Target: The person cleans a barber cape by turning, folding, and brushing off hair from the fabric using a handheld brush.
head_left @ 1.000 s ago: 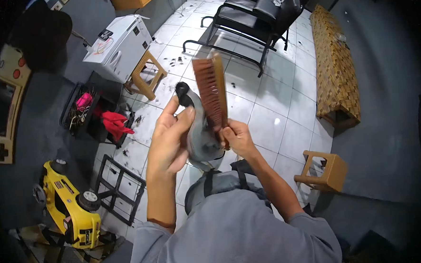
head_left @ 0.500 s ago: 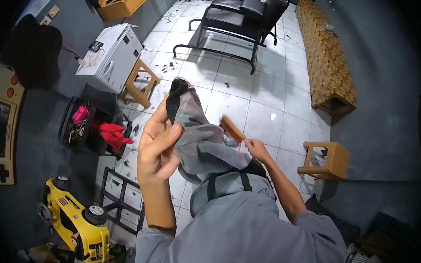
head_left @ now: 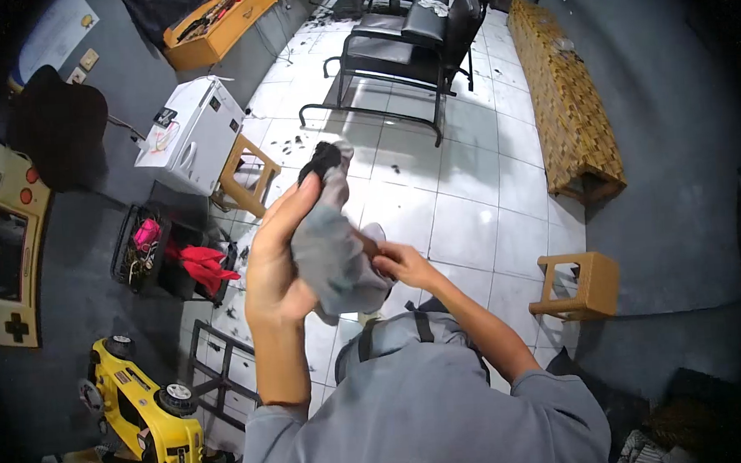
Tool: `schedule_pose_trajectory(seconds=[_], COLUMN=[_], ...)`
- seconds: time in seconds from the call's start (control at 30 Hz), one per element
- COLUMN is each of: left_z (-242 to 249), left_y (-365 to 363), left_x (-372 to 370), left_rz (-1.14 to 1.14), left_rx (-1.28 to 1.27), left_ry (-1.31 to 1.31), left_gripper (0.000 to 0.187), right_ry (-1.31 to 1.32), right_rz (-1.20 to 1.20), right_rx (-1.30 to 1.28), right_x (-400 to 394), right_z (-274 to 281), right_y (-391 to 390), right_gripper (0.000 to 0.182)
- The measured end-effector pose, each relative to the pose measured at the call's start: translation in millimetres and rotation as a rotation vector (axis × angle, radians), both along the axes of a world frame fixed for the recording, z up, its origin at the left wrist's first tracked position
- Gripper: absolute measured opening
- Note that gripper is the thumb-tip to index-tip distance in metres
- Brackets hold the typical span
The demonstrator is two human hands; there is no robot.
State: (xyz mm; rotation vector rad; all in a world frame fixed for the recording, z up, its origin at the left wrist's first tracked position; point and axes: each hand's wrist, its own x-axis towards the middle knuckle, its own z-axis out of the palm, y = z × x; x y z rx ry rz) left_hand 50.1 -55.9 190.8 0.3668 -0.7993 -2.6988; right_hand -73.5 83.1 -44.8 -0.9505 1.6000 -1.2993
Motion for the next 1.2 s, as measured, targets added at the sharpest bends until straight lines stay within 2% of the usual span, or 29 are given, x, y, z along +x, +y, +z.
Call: schedule_pose_trajectory(seconds=[0.03, 0.1, 0.17, 0.27, 0.37, 0.43, 0.5, 0.53, 0.6, 0.63, 0.73, 0.8, 0.83, 0.87, 0.9, 0.93, 0.97, 1.03, 1.1, 1.13, 1.2], left_z=[5, 19, 21, 13, 13, 15, 13, 15, 27, 33, 43, 44, 46, 47, 49, 57, 52, 48, 48, 46, 48], left_y=[4, 21, 30, 41, 66, 92, 117, 128, 153, 164, 183, 180, 182, 185, 188, 194, 189, 184, 181, 180, 189], left_x=[1, -5, -19, -49, -90, -117, -141, -149, -169, -176, -188, -187, -184, -180, -176, -174, -171, -169, -167, -168, -170], left_rz=[0.017, 0.073, 0.052, -0.019, -0.146, -0.193, -0.244, -0.298, -0.356, -0.358, -0.357, -0.368, -0.308, -0.248, -0.188, -0.119, -0.180, -0.077, 0.005, 0.096, 0.090], left_rx=[0.008, 0.005, 0.007, 0.064, 0.093, 0.086, 0.089, 0.118, 0.020, -0.001, -0.096, -0.196, -0.198, -0.202, -0.206, -0.102, -0.223, -0.301, -0.400, -0.564, -0.786], left_ry=[0.014, 0.039, 0.046, 0.030, 0.003, -0.045, -0.050, -0.012, 0.068, 0.042, 0.039, 0.127, 0.159, 0.191, 0.223, 0.188, 0.289, 0.235, 0.127, -0.007, -0.199], left_gripper=[0.021, 0.024, 0.025, 0.024, 0.022, 0.021, 0.021, 0.028, 0.038, 0.040, 0.045, 0.045, 0.046, 0.047, 0.048, 0.050, 0.052, 0.053, 0.053, 0.049, 0.042], right_ry=[0.249, 0.558, 0.524, 0.501, 0.334, -0.113, -0.385, -0.345, -0.315, -0.148, 0.128, 0.147, 0.271, 0.412, 0.398, 0.447, 0.429, 0.455, 0.289, 0.200, -0.047], right_rz=[0.059, 0.088, 0.108, -0.159, -0.498, -0.657, -0.630, -0.634, -0.527, -0.566, -0.640, -0.476, -0.498, -0.427, -0.316, -0.165, -0.150, -0.211, -0.344, -0.411, -0.672], right_rx=[0.118, 0.486, 0.939, 0.926, 0.521, 0.171, -0.202, -0.329, -0.601, -0.664, -0.569, -0.378, -0.185, 0.166, 0.457, 0.801, 0.929, 0.974, 0.853, 0.801, 0.489], right_x=[-8, -21, -41, -74, -106, -111, -111, -106, -104, -102, -110, -123, -128, -135, -141, -150, -154, -161, -175, -179, -185], right_z=[-22, -107, -130, -146, -121, -34, 36, 73, 94, 97, 36, 14, -9, -31, -65, -114, -141, -194, -195, -189, -108], right_y=[10, 44, 75, 125, 152, 148, 152, 153, 161, 160, 154, 169, 175, 186, 204, 222, 245, 287, 305, 313, 298], right_gripper=[0.029, 0.039, 0.045, 0.047, 0.050, 0.045, 0.038, 0.036, 0.039, 0.042, 0.044, 0.043, 0.038, 0.037, 0.045, 0.055, 0.057, 0.055, 0.054, 0.053, 0.046])
